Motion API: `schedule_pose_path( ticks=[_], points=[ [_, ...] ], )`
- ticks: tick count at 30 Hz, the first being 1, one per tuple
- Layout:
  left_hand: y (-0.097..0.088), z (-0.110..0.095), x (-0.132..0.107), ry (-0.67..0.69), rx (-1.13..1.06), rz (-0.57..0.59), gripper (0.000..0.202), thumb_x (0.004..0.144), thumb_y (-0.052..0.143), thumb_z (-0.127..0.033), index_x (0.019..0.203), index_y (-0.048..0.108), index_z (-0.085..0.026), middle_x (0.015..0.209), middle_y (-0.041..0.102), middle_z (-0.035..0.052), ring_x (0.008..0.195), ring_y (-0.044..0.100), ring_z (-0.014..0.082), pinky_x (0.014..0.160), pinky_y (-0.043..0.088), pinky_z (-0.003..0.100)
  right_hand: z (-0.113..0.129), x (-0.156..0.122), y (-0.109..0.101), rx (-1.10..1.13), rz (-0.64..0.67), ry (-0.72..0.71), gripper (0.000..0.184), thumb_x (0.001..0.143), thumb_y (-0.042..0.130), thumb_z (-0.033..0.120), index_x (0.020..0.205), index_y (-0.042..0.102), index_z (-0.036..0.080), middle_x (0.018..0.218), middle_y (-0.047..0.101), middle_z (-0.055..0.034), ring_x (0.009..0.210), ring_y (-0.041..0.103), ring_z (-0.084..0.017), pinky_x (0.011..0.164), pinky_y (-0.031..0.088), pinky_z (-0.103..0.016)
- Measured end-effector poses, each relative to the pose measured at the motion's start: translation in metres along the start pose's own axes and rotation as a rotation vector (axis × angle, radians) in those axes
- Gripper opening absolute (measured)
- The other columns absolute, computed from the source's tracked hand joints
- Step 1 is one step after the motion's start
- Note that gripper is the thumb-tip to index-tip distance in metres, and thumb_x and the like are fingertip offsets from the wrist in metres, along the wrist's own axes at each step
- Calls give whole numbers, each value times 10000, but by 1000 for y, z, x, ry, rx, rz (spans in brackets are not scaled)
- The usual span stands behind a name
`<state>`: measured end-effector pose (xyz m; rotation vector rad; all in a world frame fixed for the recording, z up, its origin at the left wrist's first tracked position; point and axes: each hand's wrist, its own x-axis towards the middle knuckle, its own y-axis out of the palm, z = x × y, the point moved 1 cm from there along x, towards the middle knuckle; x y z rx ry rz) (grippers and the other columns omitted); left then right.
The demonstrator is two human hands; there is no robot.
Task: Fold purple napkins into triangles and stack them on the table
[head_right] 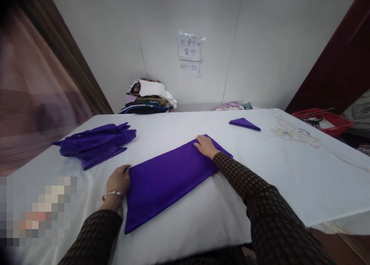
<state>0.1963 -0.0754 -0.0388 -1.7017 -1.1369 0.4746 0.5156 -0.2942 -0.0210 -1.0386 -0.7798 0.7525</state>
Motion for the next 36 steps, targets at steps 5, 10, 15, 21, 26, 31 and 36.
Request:
schedule_pose_path(
  ticks=[5, 10, 15, 21, 26, 31, 36],
  points=[
    [-3, -2, 0, -7, 22, 15, 344, 841, 392, -134, 1071, 645, -166, 1082, 672, 110, 1009, 622, 231, 900, 474, 336, 32, -51, 15, 59, 254, -227, 651, 896, 357, 596, 1424, 359, 215, 1504, 291, -102, 1395, 204, -258, 1119, 139, -472],
    [-6, -4, 0, -39, 46, 51, 389, 838, 369, -96, 1134, 617, -146, 1103, 665, 126, 1011, 627, 236, 880, 480, 328, 10, -75, 6, -35, 229, -69, 683, 903, 304, 611, 1437, 334, 186, 1512, 245, -144, 1398, 179, -297, 1103, 112, -541],
    [-7, -6, -1, -34, 59, 54, 435, 780, 395, -38, 1144, 613, -138, 1122, 653, 135, 1035, 616, 244, 896, 474, 336, 1, -94, -1, -38, 196, -64, 691, 904, 281, 623, 1447, 312, 196, 1522, 219, -131, 1405, 152, -283, 1107, 104, -530],
    [-8, -7, -5, -30, 96, 61, 475, 741, 406, -23, 1155, 608, -136, 1156, 614, 148, 1028, 608, 259, 852, 490, 344, 8, -89, -1, -11, 211, -84, 700, 906, 272, 619, 1448, 305, 177, 1522, 220, -128, 1407, 151, -275, 1114, 109, -516],
    [-11, -9, -6, -26, 132, 66, 464, 749, 413, -33, 1155, 610, -140, 1149, 610, 145, 1047, 592, 267, 875, 483, 357, -22, -56, -31, -132, 70, 117, 600, 932, 340, 490, 1419, 346, 140, 1490, 298, -165, 1384, 225, -296, 1086, 193, -531],
    [-10, -8, -6, 6, 181, 63, 451, 746, 427, -34, 1142, 626, -122, 1116, 623, 154, 1056, 578, 283, 915, 464, 375, -11, -77, -49, -161, -80, 142, 614, 940, 328, 479, 1416, 341, 91, 1486, 291, -190, 1389, 195, -316, 1092, 176, -525],
    [-12, -7, -1, 16, 152, 46, 415, 775, 421, -71, 1129, 636, -109, 1131, 613, 168, 1058, 578, 291, 917, 466, 398, 75, -135, -17, 59, 262, -373, 716, 901, 326, 615, 1473, 224, 198, 1533, 196, -107, 1416, 108, -251, 1128, 53, -488]
  ],
)
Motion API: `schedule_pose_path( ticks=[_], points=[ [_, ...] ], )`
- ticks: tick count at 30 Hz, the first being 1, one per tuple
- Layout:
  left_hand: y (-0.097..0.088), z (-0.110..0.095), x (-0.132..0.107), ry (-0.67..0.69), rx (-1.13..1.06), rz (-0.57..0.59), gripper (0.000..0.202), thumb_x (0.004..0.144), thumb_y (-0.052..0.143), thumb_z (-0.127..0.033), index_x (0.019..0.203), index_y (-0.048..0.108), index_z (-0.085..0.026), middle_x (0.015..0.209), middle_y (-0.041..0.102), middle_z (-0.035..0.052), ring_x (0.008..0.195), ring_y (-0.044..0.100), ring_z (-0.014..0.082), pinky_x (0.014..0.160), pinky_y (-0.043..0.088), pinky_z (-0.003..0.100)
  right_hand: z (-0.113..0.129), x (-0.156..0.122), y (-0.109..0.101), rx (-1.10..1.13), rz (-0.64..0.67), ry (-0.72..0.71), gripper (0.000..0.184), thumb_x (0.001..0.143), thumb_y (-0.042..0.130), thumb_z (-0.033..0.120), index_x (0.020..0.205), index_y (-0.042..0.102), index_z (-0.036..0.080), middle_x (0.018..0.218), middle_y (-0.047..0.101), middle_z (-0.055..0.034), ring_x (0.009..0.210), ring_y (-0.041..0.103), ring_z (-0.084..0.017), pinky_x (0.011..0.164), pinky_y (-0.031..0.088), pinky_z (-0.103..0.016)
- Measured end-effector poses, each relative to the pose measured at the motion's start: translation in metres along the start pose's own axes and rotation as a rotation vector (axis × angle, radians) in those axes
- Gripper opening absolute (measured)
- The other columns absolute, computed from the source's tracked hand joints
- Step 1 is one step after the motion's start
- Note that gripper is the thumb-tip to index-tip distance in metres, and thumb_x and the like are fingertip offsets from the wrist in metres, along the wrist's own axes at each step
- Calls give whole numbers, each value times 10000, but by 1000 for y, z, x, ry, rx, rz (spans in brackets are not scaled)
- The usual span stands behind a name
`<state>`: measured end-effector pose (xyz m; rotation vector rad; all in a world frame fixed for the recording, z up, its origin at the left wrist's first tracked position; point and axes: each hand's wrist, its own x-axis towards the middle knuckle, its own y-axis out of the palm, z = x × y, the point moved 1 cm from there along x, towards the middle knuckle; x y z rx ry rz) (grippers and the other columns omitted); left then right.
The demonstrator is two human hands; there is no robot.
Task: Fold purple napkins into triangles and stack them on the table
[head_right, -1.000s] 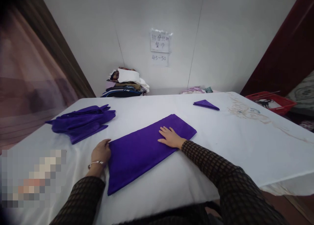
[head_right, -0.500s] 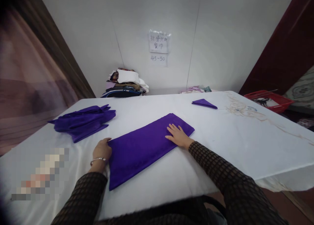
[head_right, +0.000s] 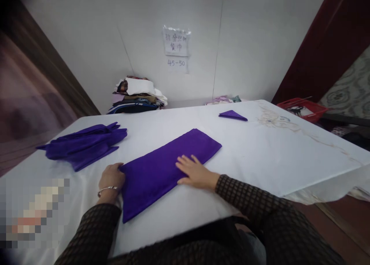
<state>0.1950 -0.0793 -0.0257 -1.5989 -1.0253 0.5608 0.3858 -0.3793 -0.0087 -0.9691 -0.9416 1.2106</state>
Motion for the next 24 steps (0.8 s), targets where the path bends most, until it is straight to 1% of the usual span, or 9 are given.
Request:
schedule_pose_path(
  ticks=[3, 6, 9, 12, 14, 16, 21, 22, 24],
  points=[
    [-11, -9, -11, 34, -49, -144, 376, 846, 404, -191, 1132, 621, -79, 1160, 600, 192, 1089, 558, 309, 925, 461, 444, 32, -1, 17, 55, 98, -101, 737, 896, 321, 628, 1471, 226, 176, 1530, 193, -128, 1417, 98, -249, 1127, 6, -479],
    [-18, -32, -50, 314, -107, -236, 413, 889, 378, -338, 1147, 601, -106, 1190, 602, 168, 1138, 533, 292, 972, 427, 457, 43, 0, 21, 46, 96, -121, 740, 894, 322, 631, 1466, 244, 169, 1526, 204, -135, 1414, 107, -257, 1124, -16, -485],
    [-6, -52, -105, 688, -97, -132, 474, 905, 358, -430, 1248, 540, -159, 1337, 523, 127, 1251, 452, 261, 1041, 358, 445, 49, 3, 25, 30, 79, -142, 759, 894, 310, 634, 1465, 236, 139, 1523, 210, -148, 1412, 118, -263, 1121, -5, -504],
    [17, -53, -144, 828, 31, -5, 653, 869, 364, -568, 1365, 431, -148, 1421, 433, 136, 1330, 354, 290, 1073, 291, 497, 42, 4, 30, 10, 82, -157, 756, 895, 308, 634, 1467, 231, 146, 1524, 209, -142, 1413, 117, -258, 1120, 14, -514],
    [27, -47, -153, 828, 86, 59, 709, 860, 352, -601, 1387, 401, -130, 1432, 415, 143, 1347, 329, 289, 1076, 287, 494, 20, -4, 27, -14, 89, -108, 725, 896, 320, 626, 1464, 247, 181, 1525, 213, -120, 1411, 130, -255, 1119, 29, -517],
    [30, -43, -152, 803, 114, 114, 718, 866, 337, -600, 1394, 388, -115, 1452, 382, 141, 1363, 301, 279, 1084, 279, 485, -21, -22, 14, -55, 75, 61, 667, 912, 329, 585, 1457, 274, 205, 1524, 222, -105, 1407, 151, -264, 1113, 57, -535],
    [22, -47, -146, 733, 119, 208, 720, 862, 349, -589, 1387, 396, -99, 1473, 337, 137, 1378, 268, 281, 1103, 241, 492, -139, -96, -41, -172, -82, 866, 560, 940, 316, 451, 1417, 342, 158, 1501, 268, -164, 1382, 220, -319, 1053, 177, -618],
    [20, -49, -146, 724, 108, 217, 714, 860, 360, -583, 1384, 400, -100, 1470, 343, 137, 1378, 268, 282, 1104, 239, 493, -152, -108, -50, -171, -138, 939, 560, 945, 286, 447, 1423, 325, 157, 1507, 255, -160, 1387, 207, -312, 1054, 188, -611],
    [19, -50, -146, 715, 77, 225, 700, 853, 387, -569, 1377, 410, -105, 1460, 364, 142, 1373, 278, 285, 1098, 247, 499, -158, -118, -56, -149, -204, 905, 574, 945, 269, 437, 1433, 302, 136, 1516, 231, -156, 1401, 169, -289, 1078, 188, -565]
  ],
)
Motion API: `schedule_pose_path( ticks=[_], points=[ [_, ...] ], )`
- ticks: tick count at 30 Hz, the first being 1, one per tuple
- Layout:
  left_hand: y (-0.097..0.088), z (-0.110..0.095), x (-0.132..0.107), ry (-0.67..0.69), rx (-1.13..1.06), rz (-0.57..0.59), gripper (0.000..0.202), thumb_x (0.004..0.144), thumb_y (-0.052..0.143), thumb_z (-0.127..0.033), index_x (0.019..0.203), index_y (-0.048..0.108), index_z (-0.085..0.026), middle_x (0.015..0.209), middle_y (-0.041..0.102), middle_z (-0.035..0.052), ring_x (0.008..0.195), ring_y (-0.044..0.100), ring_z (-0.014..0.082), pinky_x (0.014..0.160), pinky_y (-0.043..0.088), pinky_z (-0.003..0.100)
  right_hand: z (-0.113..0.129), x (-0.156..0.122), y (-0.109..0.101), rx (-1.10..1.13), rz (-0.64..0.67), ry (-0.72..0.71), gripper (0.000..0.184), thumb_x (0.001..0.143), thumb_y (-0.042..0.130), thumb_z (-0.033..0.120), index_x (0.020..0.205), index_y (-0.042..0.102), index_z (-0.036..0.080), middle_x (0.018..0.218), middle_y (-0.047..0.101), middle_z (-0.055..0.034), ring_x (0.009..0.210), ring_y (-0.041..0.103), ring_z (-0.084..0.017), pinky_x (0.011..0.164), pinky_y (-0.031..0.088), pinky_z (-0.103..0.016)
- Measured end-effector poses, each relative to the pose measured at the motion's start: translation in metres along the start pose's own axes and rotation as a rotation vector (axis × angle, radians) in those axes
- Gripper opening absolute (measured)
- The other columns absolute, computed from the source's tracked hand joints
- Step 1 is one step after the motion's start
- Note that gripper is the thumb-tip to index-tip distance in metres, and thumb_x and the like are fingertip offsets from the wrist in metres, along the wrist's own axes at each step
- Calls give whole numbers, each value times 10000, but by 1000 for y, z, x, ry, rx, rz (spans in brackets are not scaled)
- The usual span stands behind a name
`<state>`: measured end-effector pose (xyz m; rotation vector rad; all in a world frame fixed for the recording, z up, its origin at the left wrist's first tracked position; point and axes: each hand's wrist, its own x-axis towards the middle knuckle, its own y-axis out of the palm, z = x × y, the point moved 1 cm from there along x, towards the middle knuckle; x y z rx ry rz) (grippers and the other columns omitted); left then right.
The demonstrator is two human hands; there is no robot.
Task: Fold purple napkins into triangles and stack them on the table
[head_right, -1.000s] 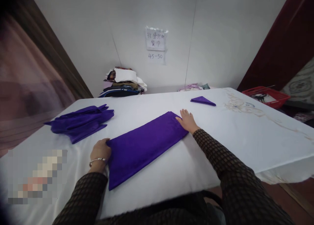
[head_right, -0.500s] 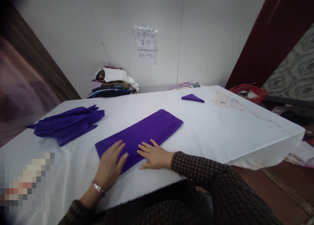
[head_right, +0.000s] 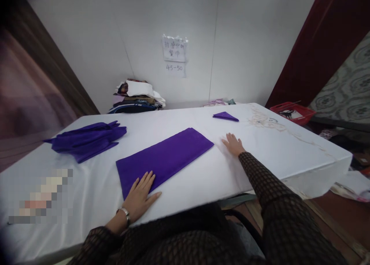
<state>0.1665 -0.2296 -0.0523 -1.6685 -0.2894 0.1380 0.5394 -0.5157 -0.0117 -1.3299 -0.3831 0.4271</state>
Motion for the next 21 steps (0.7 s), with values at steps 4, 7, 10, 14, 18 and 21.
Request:
schedule_pose_path(
  ticks=[4, 7, 10, 14, 18, 21],
  points=[
    [-5, -1, -2, 20, -43, -72, 573, 852, 444, -426, 1355, 443, -152, 1440, 409, 122, 1345, 336, 277, 1070, 293, 498, 35, -22, 14, 101, 13, -404, 591, 892, 388, 382, 1428, 332, 139, 1500, 285, -135, 1402, 179, -257, 1109, 187, -490],
    [-15, -6, -6, 42, -8, -132, 468, 806, 453, -182, 1266, 539, -182, 1366, 508, 95, 1276, 431, 252, 1055, 320, 464, 71, -37, 33, 127, 35, -649, 590, 833, 419, 225, 1419, 361, 186, 1484, 334, -93, 1393, 215, -234, 1113, 175, -491],
    [-29, -11, -7, -2, 71, -115, 468, 744, 414, -31, 1140, 624, -166, 1207, 623, 103, 1141, 541, 246, 973, 396, 430, 89, -35, 46, 87, 29, -698, 588, 801, 374, 104, 1381, 424, 188, 1432, 425, -88, 1362, 295, -222, 1102, 189, -502],
    [-50, -7, 0, -99, 133, -93, 405, 770, 386, -37, 1022, 670, -179, 1024, 685, 102, 946, 624, 249, 825, 470, 398, 91, -14, 46, 42, -35, -608, 523, 795, 375, 58, 1279, 538, 170, 1343, 528, -104, 1274, 434, -225, 1075, 251, -487],
    [-90, 14, 11, -176, 19, -271, 358, 791, 410, -134, 1026, 672, -198, 1019, 695, 79, 930, 634, 244, 849, 476, 379, 83, 3, 18, 142, -61, -505, 389, 826, 398, 105, 1110, 650, 190, 1151, 665, -83, 1092, 585, -219, 1037, 334, -446],
    [-135, 32, 13, -294, -231, -465, 279, 792, 480, -285, 979, 680, -230, 970, 710, 24, 906, 636, 222, 834, 495, 340, 74, 6, -29, 393, -134, -473, 291, 849, 468, 239, 1055, 672, 206, 1061, 696, -67, 981, 625, -223, 928, 454, -399]
  ],
)
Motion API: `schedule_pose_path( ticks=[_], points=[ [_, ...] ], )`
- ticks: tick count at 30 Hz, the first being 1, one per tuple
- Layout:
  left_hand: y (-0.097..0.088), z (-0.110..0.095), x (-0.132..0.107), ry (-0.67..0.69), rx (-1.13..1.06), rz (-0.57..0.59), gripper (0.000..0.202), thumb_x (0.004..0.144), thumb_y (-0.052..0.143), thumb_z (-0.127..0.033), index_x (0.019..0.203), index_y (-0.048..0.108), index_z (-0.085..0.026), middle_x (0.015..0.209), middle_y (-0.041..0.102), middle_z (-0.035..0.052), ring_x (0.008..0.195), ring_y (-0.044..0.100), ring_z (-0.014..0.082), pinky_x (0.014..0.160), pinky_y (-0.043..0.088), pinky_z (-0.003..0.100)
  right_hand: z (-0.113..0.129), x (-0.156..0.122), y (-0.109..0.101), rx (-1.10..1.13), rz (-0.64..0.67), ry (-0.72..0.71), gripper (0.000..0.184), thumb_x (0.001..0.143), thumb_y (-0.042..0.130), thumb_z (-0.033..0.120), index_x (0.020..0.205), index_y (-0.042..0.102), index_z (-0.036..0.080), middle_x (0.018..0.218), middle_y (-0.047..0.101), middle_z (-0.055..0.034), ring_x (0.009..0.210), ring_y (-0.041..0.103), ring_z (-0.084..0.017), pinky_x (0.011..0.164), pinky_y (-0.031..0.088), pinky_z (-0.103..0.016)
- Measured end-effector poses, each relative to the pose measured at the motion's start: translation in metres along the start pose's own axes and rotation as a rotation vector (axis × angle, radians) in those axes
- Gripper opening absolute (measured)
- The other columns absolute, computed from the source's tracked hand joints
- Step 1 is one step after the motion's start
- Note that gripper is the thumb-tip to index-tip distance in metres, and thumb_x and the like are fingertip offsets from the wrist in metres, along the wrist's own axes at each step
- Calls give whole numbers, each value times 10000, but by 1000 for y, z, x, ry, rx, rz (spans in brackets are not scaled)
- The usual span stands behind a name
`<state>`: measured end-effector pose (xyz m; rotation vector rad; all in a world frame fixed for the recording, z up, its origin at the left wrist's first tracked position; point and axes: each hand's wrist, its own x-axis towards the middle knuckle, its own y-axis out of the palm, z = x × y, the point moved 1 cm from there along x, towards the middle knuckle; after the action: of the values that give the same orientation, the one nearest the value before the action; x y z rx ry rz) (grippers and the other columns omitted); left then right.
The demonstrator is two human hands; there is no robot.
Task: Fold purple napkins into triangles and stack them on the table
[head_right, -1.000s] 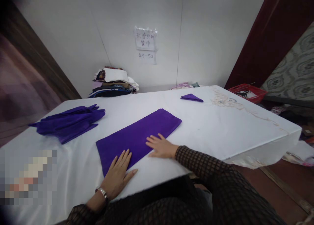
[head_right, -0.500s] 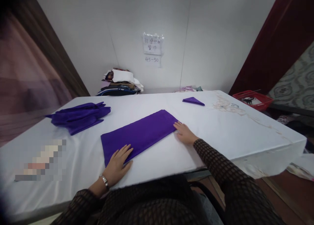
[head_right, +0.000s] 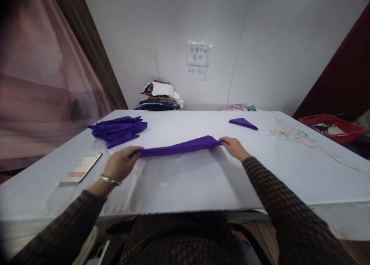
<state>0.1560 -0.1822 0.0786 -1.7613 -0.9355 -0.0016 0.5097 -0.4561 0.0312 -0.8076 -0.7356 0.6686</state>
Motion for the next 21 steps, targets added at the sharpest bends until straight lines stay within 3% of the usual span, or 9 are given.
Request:
schedule_pose_path(
  ticks=[3, 5, 7, 9, 12, 14, 18, 21],
  points=[
    [-46, -1, 24, -133, -350, -88, 302, 715, 620, -402, 942, 682, -213, 868, 704, 7, 823, 626, 194, 767, 517, 303, 14, 6, -60, 245, -54, -12, 317, 785, 601, 357, 1054, 666, 200, 959, 704, -53, 879, 640, -222, 822, 511, -398],
    [-68, -3, 41, -190, -579, -91, 357, 655, 697, -382, 940, 672, -169, 834, 683, 8, 765, 617, 161, 763, 515, 303, 23, 13, -97, 364, -58, 2, 339, 746, 663, 394, 1035, 672, 218, 918, 700, -46, 818, 641, -198, 779, 519, -381],
    [-76, -5, 57, -259, -781, -39, 392, 635, 725, -318, 968, 645, -127, 813, 666, 9, 703, 608, 123, 754, 514, 309, 27, 24, -120, 431, -23, 25, 301, 747, 670, 387, 994, 684, 214, 891, 693, -46, 765, 634, -160, 730, 511, -337],
    [-69, -5, 72, -331, -921, 48, 406, 614, 741, -275, 965, 627, -106, 779, 657, 9, 653, 601, 105, 721, 518, 307, 24, 40, -124, 468, 18, 82, 284, 738, 677, 368, 964, 687, 196, 845, 688, -42, 695, 620, -129, 649, 493, -286],
    [-32, 4, 89, -413, -921, 167, 399, 555, 780, -313, 863, 633, -106, 720, 651, 13, 627, 604, 122, 673, 519, 297, 8, 66, -95, 437, 53, 174, 289, 696, 698, 337, 930, 687, 166, 793, 694, -43, 642, 612, -136, 573, 481, -259],
    [2, 16, 95, -475, -743, 182, 401, 543, 782, -388, 803, 636, -120, 694, 652, 14, 638, 613, 147, 661, 518, 302, -4, 80, -62, 304, 67, 219, 261, 702, 672, 295, 914, 692, 144, 801, 706, -58, 678, 630, -166, 596, 499, -276],
    [62, 41, 94, -533, -383, 180, 341, 608, 742, -395, 783, 663, -113, 774, 693, 91, 791, 647, 244, 761, 504, 373, -16, 92, 3, -99, 53, 266, 273, 744, 581, 214, 973, 695, 119, 942, 712, -108, 908, 643, -245, 820, 495, -360],
    [89, 48, 84, -509, -233, 135, 359, 721, 650, -340, 978, 651, -90, 1073, 662, 180, 1036, 595, 304, 914, 437, 423, -3, 87, 43, -163, -4, 260, 414, 793, 526, 216, 1182, 608, 100, 1230, 600, -162, 1193, 501, -289, 1014, 369, -418]
  ],
)
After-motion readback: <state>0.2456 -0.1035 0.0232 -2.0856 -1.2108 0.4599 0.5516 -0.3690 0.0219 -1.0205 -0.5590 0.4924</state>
